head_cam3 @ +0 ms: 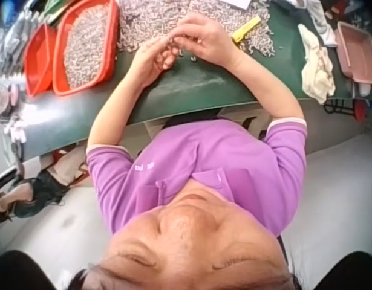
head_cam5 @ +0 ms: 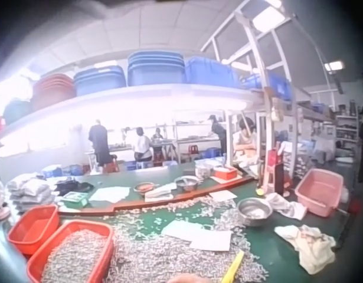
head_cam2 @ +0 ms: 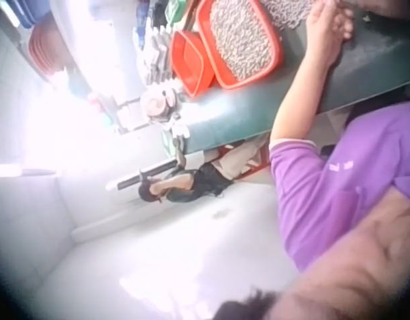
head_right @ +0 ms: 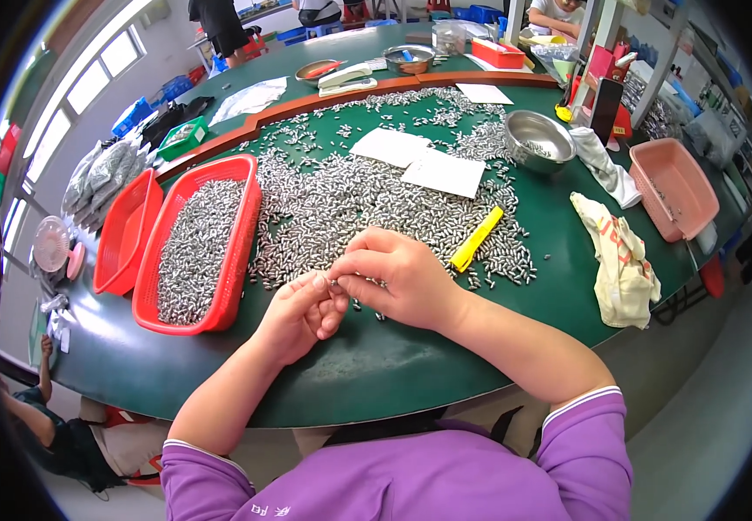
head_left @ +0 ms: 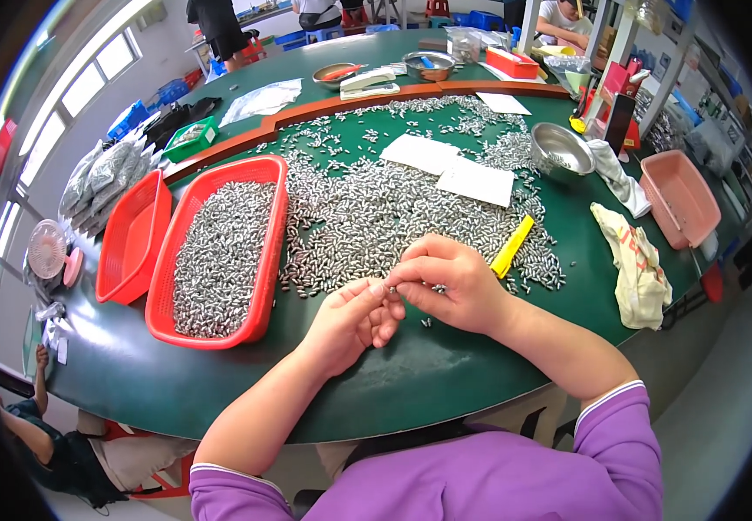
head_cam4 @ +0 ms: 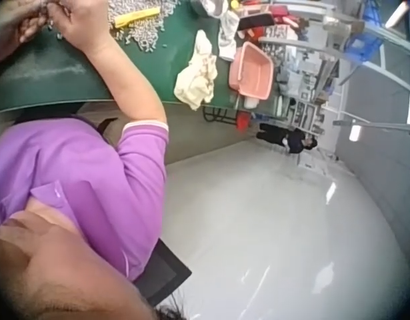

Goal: Assembling small metal components at a factory workbench using a specialized yellow tool.

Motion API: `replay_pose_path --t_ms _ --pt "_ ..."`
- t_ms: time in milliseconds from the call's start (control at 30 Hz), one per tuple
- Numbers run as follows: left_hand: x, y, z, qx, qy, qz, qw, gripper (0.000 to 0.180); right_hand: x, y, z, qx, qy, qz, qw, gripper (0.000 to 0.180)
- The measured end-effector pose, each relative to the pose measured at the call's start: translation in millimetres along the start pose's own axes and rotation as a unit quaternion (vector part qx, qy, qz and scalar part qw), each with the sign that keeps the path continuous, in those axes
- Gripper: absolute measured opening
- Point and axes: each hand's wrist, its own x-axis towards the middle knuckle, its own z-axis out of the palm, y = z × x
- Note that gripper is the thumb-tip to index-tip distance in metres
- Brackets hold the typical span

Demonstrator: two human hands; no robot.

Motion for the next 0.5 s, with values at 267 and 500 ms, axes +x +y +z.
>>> replay_pose_path --t_ms 267,500 --pt "-0.4 0.6 4.4 0.024 0.013 -0.007 1.0 0.014 -1.0 -6.3 -3.2 -0.058 0.015 -0.018 0.998 0.016" --pt "0.2 -0.4 2.0 0.038 0.012 0.024 0.999 0.009 -2.5 -2.5 -5.7 -0.079 0.045 -0.036 0.995 0.017"
